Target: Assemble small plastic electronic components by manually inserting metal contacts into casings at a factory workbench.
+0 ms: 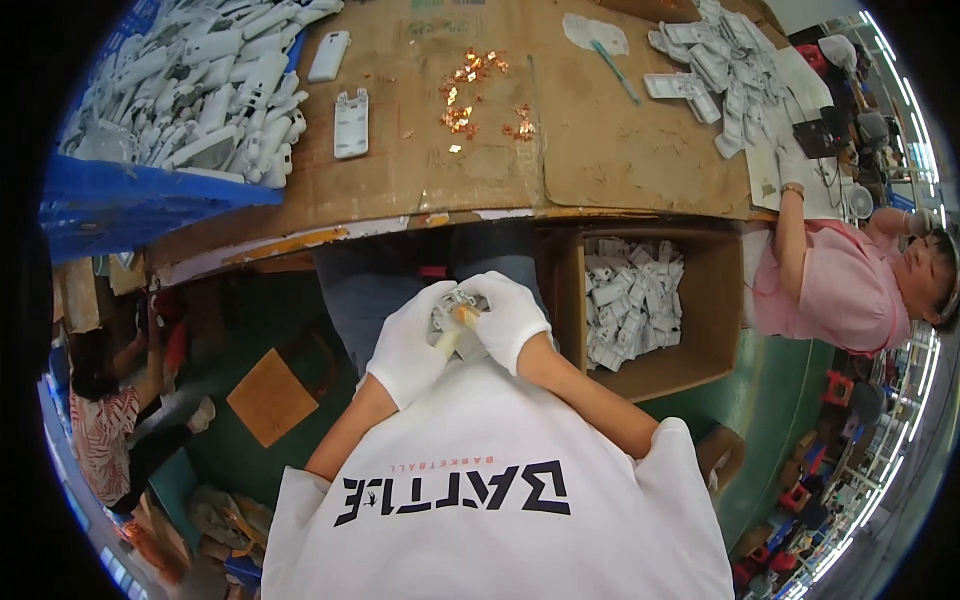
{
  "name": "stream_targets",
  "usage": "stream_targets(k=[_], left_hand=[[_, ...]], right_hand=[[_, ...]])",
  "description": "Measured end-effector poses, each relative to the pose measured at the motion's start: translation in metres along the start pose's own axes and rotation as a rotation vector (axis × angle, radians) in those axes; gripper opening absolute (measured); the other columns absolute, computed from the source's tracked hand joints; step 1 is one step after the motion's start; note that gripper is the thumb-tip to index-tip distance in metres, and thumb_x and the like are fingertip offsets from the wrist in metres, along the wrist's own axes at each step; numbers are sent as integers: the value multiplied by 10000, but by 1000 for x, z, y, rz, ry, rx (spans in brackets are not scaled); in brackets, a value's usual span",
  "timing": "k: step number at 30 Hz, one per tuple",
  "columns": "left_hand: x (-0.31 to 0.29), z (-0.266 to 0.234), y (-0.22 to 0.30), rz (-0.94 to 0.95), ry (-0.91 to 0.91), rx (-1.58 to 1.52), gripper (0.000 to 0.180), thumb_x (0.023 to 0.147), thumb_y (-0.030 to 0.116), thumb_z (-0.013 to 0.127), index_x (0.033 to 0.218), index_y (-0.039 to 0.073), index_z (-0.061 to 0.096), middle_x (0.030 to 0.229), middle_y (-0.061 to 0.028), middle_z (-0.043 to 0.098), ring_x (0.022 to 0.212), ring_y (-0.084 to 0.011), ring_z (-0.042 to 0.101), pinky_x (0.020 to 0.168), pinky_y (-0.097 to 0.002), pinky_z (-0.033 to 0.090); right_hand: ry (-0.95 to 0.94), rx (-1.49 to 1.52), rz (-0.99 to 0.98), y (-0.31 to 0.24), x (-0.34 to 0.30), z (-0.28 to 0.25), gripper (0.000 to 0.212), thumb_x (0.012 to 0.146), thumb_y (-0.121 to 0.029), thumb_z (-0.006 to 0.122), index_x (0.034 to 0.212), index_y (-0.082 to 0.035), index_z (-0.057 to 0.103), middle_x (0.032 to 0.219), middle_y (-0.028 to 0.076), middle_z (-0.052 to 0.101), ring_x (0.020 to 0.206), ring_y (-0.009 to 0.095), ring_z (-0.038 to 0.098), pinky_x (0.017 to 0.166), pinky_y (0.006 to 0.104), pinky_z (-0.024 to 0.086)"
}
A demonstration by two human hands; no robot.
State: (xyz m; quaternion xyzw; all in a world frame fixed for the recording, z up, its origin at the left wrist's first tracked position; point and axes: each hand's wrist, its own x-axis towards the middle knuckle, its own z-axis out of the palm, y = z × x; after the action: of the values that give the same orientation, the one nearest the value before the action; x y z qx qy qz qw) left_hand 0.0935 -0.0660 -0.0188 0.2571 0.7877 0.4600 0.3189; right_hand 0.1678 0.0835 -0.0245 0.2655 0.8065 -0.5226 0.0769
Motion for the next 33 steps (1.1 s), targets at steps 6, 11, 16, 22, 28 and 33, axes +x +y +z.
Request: stream_targets(k=[6, 11, 16, 22, 28, 33], left_hand=[[2, 6, 10, -23, 8, 69, 265, 866, 61, 608, 1130, 71, 596, 961, -189, 678, 907, -381, 656, 780, -395, 532], [3, 16, 16, 32, 71, 196, 137, 857, 102, 592, 993, 99, 581, 864, -171, 671, 839, -383, 649, 740, -476, 511], [5, 21, 17, 16, 40, 208, 142, 830, 67, 617, 968, 96, 602, 862, -181, 671, 824, -386, 653, 717, -450, 522], [24, 17, 13, -7, -2, 52, 161, 861, 70, 625, 1022, 79, 630, 888, -195, 673, 868, -366, 665, 751, -390, 527], [60, -17, 15, 127, 127, -358, 583, 850, -80, 597, 1391, -4, 392, 1321, -187, 522, 1160, -283, 600, 941, -354, 521], [71, -14, 11, 89, -63, -280, 383, 856, -38, 620, 1232, -12, 548, 1134, -157, 644, 1032, -229, 665, 888, -325, 537]], right_hand=[[35, -223, -57, -16, -16, -13, 175, 800, -44, 613, 961, -74, 674, 910, 153, 633, 858, 371, 615, 737, 397, 500], [99, -282, -69, -16, -25, -11, 102, 803, -76, 624, 902, -67, 647, 890, 147, 623, 825, 378, 615, 717, 419, 499], [152, -298, -128, -12, -30, -13, 105, 794, -83, 670, 888, -41, 650, 851, 165, 618, 784, 373, 621, 679, 400, 500], [158, -297, -96, -11, -14, -24, 136, 816, -122, 634, 934, -68, 672, 906, 155, 640, 871, 362, 629, 768, 412, 510], [874, -358, 105, -2, 119, -253, 298, 808, -304, 602, 890, -40, 714, 892, 192, 694, 821, 376, 667, 720, 432, 524], [1267, -699, 236, 97, 203, -492, 374, 775, -296, 655, 875, 64, 671, 899, 282, 667, 846, 401, 672, 756, 480, 514]])
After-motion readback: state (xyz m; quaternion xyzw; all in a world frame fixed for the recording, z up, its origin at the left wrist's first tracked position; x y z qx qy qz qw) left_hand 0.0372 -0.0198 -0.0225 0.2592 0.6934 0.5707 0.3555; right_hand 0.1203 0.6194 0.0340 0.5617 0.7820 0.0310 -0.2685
